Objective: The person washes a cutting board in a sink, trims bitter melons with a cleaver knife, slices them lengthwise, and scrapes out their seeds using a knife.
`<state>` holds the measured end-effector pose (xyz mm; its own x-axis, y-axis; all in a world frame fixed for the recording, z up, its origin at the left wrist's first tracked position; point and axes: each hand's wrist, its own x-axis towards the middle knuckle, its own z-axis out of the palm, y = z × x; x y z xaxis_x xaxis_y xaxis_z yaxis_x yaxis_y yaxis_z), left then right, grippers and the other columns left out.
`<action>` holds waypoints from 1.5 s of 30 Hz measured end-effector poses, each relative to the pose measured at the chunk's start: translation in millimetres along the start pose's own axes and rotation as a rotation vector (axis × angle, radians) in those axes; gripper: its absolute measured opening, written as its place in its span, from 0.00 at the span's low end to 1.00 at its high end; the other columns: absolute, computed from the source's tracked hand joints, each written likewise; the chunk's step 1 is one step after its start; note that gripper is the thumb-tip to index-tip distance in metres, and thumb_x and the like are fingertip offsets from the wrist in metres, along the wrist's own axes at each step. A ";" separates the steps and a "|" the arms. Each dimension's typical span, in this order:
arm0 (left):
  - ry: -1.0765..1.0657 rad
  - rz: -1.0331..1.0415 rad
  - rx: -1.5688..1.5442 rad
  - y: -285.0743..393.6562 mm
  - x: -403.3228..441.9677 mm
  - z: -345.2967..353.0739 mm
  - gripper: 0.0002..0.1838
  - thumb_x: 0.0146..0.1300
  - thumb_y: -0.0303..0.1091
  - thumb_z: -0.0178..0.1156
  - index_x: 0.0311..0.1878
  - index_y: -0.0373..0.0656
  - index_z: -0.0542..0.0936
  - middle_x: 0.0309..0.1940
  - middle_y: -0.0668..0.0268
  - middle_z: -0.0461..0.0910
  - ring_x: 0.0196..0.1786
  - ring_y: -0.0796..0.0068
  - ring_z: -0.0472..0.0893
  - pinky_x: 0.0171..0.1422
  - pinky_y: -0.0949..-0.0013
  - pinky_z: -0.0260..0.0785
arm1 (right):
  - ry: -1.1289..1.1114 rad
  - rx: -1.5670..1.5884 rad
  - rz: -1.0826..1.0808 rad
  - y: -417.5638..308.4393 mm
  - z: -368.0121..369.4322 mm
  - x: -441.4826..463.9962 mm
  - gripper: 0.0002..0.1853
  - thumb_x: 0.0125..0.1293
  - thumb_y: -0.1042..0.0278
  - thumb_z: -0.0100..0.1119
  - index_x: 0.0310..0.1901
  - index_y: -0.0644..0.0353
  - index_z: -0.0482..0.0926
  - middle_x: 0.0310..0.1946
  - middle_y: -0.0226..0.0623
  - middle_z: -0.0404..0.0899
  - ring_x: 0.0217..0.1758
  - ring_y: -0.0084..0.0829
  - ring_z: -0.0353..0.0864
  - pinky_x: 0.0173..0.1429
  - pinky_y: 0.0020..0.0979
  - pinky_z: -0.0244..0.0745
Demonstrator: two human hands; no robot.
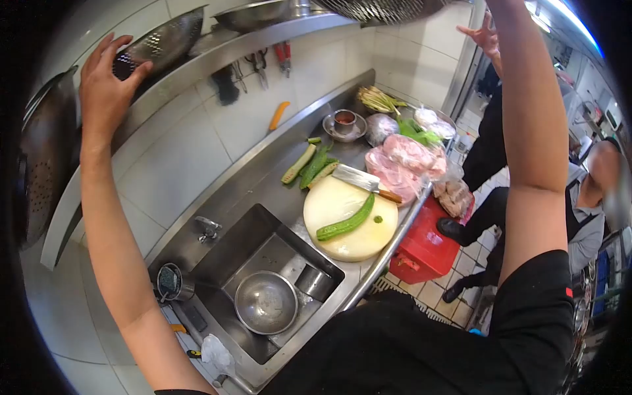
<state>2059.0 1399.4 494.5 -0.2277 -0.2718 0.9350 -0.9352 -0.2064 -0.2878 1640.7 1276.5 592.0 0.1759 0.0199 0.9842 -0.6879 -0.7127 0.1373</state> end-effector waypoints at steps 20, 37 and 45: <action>0.344 0.463 -0.067 50.9 -22.4 -26.8 0.29 0.61 0.41 0.68 0.59 0.35 0.70 0.53 0.55 0.72 0.54 0.56 0.76 0.59 0.55 0.71 | -0.408 -0.170 0.255 260.7 -10.7 -233.7 0.17 0.73 0.57 0.55 0.33 0.63 0.78 0.23 0.46 0.78 0.28 0.40 0.80 0.35 0.41 0.74; -1.341 -0.273 -0.710 464.6 -356.2 97.8 0.29 0.62 0.35 0.65 0.69 0.51 0.74 0.53 0.56 0.80 0.54 0.51 0.79 0.61 0.54 0.70 | -1.533 0.324 0.485 97.3 103.1 -591.8 0.26 0.63 0.71 0.54 0.63 0.62 0.65 0.54 0.61 0.77 0.57 0.58 0.78 0.59 0.51 0.75; -1.313 -0.306 -0.757 479.7 -353.4 101.2 0.28 0.63 0.33 0.64 0.68 0.52 0.75 0.53 0.56 0.81 0.55 0.52 0.79 0.62 0.54 0.70 | -1.365 0.481 0.754 99.9 -12.5 -585.5 0.15 0.72 0.63 0.49 0.54 0.62 0.66 0.32 0.64 0.81 0.40 0.65 0.81 0.47 0.61 0.72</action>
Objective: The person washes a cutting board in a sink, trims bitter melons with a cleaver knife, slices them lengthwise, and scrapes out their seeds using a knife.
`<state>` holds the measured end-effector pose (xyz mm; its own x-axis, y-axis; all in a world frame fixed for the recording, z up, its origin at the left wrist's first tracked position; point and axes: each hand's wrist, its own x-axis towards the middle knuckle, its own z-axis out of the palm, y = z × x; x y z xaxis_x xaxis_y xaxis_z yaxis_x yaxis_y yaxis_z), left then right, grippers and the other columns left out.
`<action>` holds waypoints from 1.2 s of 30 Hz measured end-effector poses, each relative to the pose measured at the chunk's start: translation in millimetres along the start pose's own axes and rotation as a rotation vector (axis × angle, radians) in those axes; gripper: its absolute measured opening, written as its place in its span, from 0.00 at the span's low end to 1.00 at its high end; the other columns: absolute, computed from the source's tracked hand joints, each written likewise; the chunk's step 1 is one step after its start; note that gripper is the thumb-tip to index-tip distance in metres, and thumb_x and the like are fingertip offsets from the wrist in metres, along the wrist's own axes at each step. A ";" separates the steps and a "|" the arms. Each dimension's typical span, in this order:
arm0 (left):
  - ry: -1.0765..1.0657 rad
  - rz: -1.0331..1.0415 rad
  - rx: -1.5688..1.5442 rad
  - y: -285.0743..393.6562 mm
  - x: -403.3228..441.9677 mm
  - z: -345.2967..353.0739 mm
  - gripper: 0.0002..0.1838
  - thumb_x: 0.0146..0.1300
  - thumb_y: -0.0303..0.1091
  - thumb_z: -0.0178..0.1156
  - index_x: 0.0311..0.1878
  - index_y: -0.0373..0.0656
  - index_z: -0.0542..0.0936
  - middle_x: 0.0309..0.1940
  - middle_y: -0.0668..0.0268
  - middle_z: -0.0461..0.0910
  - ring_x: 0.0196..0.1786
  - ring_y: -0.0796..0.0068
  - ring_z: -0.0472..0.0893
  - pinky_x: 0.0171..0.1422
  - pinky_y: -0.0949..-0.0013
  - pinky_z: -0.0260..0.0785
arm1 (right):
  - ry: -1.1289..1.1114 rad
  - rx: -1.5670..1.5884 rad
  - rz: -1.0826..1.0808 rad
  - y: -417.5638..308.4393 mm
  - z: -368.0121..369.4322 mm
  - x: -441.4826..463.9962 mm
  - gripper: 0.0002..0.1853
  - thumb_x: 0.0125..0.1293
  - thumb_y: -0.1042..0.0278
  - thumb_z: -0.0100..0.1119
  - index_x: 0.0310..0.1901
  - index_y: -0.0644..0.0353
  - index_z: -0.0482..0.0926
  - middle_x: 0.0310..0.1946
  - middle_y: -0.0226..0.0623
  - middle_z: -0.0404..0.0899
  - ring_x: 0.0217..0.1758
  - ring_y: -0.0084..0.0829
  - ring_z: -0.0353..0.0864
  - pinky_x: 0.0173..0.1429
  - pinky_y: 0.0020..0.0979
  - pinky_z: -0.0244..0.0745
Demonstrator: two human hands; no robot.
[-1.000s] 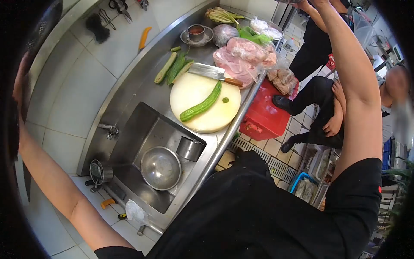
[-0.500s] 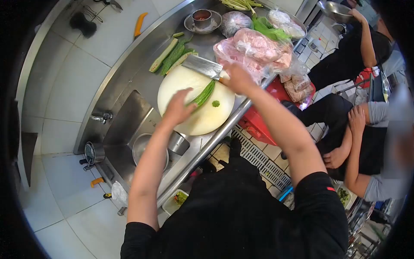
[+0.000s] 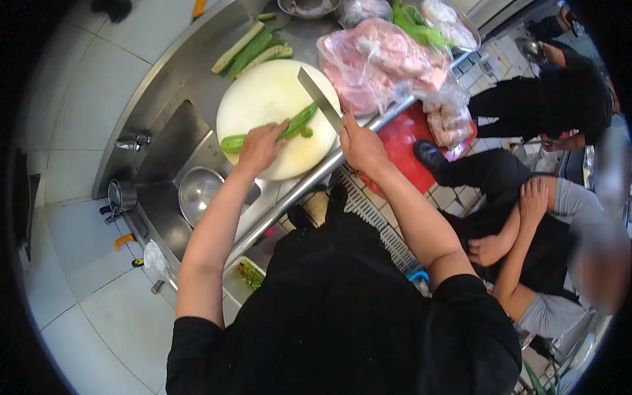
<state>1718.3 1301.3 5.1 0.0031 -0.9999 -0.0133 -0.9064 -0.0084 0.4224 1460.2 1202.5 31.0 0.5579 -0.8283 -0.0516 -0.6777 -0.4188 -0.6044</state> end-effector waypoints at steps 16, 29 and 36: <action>-0.067 0.015 0.034 -9.9 6.4 -3.2 0.29 0.68 0.37 0.59 0.72 0.54 0.70 0.59 0.55 0.79 0.62 0.57 0.77 0.68 0.54 0.64 | -0.191 -0.178 0.170 -23.0 -2.5 -9.0 0.12 0.72 0.65 0.47 0.49 0.65 0.68 0.35 0.65 0.81 0.42 0.64 0.81 0.48 0.61 0.72; 0.057 -0.019 -0.225 47.2 91.7 45.5 0.28 0.65 0.33 0.61 0.69 0.42 0.71 0.66 0.51 0.73 0.69 0.49 0.70 0.72 0.54 0.65 | 0.132 0.136 0.195 18.0 -14.7 -97.3 0.11 0.73 0.63 0.50 0.48 0.62 0.69 0.37 0.67 0.79 0.45 0.69 0.77 0.44 0.61 0.68; 0.073 0.100 0.030 38.8 36.2 56.0 0.16 0.62 0.27 0.55 0.53 0.39 0.79 0.48 0.54 0.77 0.54 0.53 0.77 0.58 0.51 0.72 | 0.087 0.172 0.327 18.6 -12.7 -130.9 0.10 0.73 0.64 0.52 0.46 0.64 0.70 0.35 0.64 0.79 0.46 0.68 0.78 0.43 0.57 0.71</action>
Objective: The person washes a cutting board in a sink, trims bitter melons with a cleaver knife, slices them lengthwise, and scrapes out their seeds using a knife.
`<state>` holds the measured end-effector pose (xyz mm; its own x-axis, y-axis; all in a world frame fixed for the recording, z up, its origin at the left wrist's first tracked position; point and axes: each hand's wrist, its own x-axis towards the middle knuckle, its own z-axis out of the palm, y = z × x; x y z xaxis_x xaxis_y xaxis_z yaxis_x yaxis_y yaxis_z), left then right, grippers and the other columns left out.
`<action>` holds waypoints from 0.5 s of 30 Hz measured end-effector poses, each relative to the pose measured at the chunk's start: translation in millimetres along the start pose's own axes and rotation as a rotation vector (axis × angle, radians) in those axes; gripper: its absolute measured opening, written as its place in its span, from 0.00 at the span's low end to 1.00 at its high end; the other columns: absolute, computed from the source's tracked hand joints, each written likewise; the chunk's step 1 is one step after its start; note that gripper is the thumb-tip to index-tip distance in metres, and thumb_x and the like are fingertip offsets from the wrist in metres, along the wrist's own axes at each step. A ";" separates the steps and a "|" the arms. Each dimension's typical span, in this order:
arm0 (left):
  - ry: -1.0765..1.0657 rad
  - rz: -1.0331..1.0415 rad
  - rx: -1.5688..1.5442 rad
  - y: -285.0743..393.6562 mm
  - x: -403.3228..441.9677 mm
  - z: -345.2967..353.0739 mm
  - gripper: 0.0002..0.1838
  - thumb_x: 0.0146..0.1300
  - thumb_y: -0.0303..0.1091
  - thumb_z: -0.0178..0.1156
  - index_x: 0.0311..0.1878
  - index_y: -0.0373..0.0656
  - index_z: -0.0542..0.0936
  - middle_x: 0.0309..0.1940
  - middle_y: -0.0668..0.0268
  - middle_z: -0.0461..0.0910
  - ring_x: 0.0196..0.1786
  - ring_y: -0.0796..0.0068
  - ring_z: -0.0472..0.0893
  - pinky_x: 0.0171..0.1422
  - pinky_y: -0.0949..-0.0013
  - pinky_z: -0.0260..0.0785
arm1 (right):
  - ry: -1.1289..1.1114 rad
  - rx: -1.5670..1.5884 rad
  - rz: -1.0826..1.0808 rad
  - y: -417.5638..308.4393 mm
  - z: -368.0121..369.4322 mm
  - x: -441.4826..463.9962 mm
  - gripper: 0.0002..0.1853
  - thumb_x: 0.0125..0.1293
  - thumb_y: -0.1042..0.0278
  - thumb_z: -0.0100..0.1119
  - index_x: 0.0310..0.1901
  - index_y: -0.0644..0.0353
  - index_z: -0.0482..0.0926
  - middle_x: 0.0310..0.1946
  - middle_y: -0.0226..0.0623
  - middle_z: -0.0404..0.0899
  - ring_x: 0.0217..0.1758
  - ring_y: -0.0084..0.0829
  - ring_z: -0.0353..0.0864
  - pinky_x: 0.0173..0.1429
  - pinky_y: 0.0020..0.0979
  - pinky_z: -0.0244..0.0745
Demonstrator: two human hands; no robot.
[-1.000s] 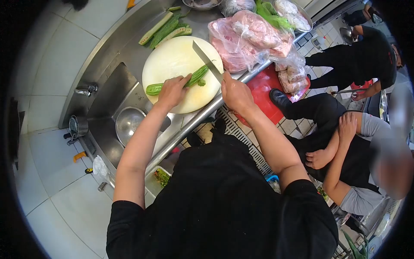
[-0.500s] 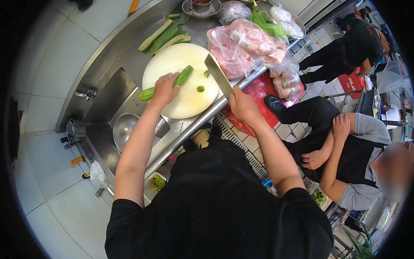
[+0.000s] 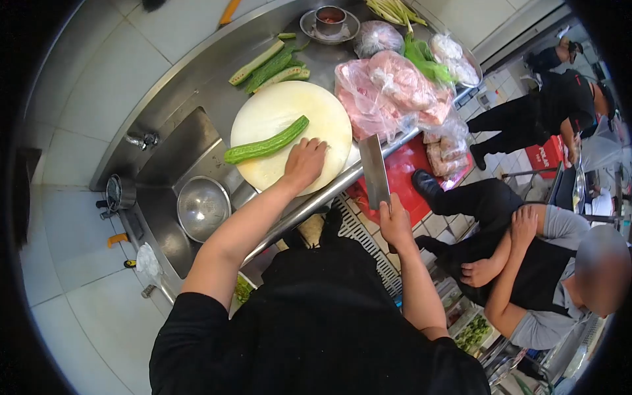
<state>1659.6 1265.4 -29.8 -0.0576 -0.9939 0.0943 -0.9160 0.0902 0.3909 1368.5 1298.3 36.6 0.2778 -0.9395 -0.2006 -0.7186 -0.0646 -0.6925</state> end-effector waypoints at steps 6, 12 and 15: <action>-0.080 -0.128 0.063 -4.2 -72.0 -31.6 0.14 0.69 0.36 0.56 0.53 0.40 0.78 0.46 0.55 0.77 0.52 0.55 0.77 0.53 0.55 0.75 | -0.016 0.079 -0.014 -7.1 7.5 -1.8 0.10 0.74 0.64 0.51 0.47 0.63 0.70 0.35 0.63 0.80 0.46 0.67 0.78 0.44 0.55 0.72; -0.043 -0.204 0.011 -12.4 -104.7 -35.5 0.18 0.70 0.37 0.58 0.59 0.38 0.76 0.54 0.50 0.74 0.53 0.50 0.76 0.57 0.54 0.74 | -0.048 0.108 -0.096 -33.0 25.2 34.3 0.11 0.74 0.64 0.51 0.48 0.63 0.72 0.31 0.56 0.80 0.36 0.56 0.82 0.39 0.49 0.74; 0.025 -0.273 -0.026 -16.5 -110.3 -42.3 0.18 0.69 0.35 0.58 0.59 0.39 0.77 0.56 0.50 0.72 0.53 0.46 0.75 0.59 0.52 0.72 | -0.155 0.241 -0.021 -45.2 40.1 51.8 0.10 0.75 0.64 0.50 0.47 0.62 0.72 0.25 0.45 0.77 0.25 0.39 0.80 0.30 0.40 0.72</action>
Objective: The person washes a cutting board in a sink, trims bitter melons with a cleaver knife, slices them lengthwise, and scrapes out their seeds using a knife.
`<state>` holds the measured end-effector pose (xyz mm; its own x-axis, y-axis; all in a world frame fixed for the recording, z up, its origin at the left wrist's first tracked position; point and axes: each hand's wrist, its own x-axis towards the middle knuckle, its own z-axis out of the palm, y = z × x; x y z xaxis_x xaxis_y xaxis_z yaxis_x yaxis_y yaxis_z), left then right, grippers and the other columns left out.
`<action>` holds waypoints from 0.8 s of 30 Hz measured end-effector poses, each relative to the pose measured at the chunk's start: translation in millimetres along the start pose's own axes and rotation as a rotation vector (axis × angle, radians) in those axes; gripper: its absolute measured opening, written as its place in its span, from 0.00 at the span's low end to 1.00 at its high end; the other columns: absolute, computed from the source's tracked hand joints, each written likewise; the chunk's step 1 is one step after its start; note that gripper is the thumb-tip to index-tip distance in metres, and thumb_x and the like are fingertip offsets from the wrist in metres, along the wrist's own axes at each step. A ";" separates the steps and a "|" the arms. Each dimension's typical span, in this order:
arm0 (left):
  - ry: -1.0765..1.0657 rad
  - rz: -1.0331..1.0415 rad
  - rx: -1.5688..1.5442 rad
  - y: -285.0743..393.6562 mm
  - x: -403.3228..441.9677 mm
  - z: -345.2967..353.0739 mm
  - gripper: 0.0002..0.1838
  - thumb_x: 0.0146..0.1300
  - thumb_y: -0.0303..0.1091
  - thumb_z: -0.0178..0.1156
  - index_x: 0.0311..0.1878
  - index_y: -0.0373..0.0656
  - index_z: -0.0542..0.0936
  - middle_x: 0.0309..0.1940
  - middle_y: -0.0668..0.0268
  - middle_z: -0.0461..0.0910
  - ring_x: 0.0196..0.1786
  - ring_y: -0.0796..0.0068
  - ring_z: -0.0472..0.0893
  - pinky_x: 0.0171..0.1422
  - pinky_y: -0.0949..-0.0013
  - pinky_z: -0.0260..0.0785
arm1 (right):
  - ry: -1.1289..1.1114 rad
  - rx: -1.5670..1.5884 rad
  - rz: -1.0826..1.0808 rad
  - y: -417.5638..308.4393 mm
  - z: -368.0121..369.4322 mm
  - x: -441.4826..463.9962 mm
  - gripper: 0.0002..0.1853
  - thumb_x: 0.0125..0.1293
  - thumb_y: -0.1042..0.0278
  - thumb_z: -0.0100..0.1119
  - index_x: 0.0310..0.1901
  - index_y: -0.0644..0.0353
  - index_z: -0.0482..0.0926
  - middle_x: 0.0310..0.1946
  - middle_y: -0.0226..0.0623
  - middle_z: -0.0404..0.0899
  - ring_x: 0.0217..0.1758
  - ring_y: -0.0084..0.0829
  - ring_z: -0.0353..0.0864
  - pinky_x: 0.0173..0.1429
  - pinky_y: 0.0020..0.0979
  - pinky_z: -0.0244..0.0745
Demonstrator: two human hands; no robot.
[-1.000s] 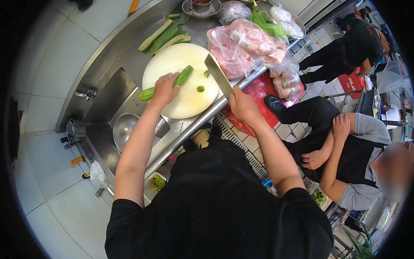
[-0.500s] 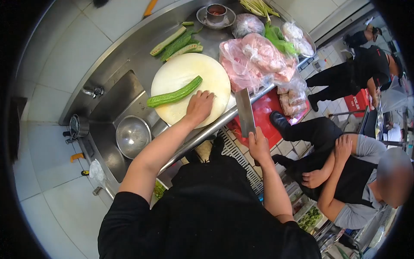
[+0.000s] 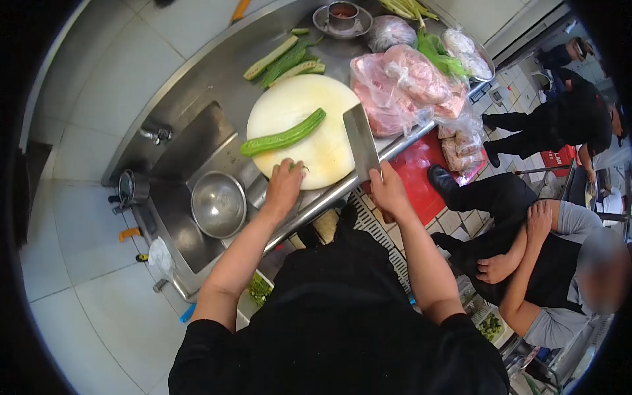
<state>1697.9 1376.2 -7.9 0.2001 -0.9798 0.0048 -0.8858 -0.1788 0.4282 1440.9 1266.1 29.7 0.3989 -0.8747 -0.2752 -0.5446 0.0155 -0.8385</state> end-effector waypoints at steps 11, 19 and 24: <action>0.429 -0.818 -1.519 -81.2 -49.8 8.9 0.19 0.66 0.29 0.57 0.60 0.37 0.75 0.49 0.57 0.81 0.42 0.71 0.82 0.43 0.68 0.78 | -0.133 0.416 0.338 8.0 30.1 -10.8 0.06 0.78 0.63 0.46 0.49 0.54 0.69 0.21 0.27 0.68 0.14 0.21 0.66 0.18 0.28 0.66; -0.244 -0.872 -0.963 -101.1 -56.6 34.8 0.26 0.58 0.54 0.67 0.48 0.41 0.76 0.37 0.59 0.83 0.41 0.61 0.84 0.43 0.61 0.77 | -0.130 0.414 0.365 13.4 35.9 -18.0 0.06 0.79 0.61 0.46 0.49 0.51 0.69 0.21 0.26 0.68 0.14 0.21 0.67 0.19 0.27 0.68; -0.351 -0.615 -0.127 -40.8 -44.0 16.4 0.43 0.48 0.66 0.73 0.52 0.35 0.80 0.50 0.51 0.85 0.53 0.51 0.84 0.59 0.55 0.76 | -0.135 0.391 0.379 9.0 39.0 -21.7 0.06 0.79 0.63 0.46 0.49 0.52 0.68 0.21 0.27 0.68 0.15 0.22 0.68 0.18 0.28 0.68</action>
<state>1718.3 1425.2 -40.5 0.4819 -0.6797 -0.5530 -0.5963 -0.7168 0.3613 1456.1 1304.1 9.8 0.3336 -0.7037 -0.6273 -0.3648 0.5172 -0.7742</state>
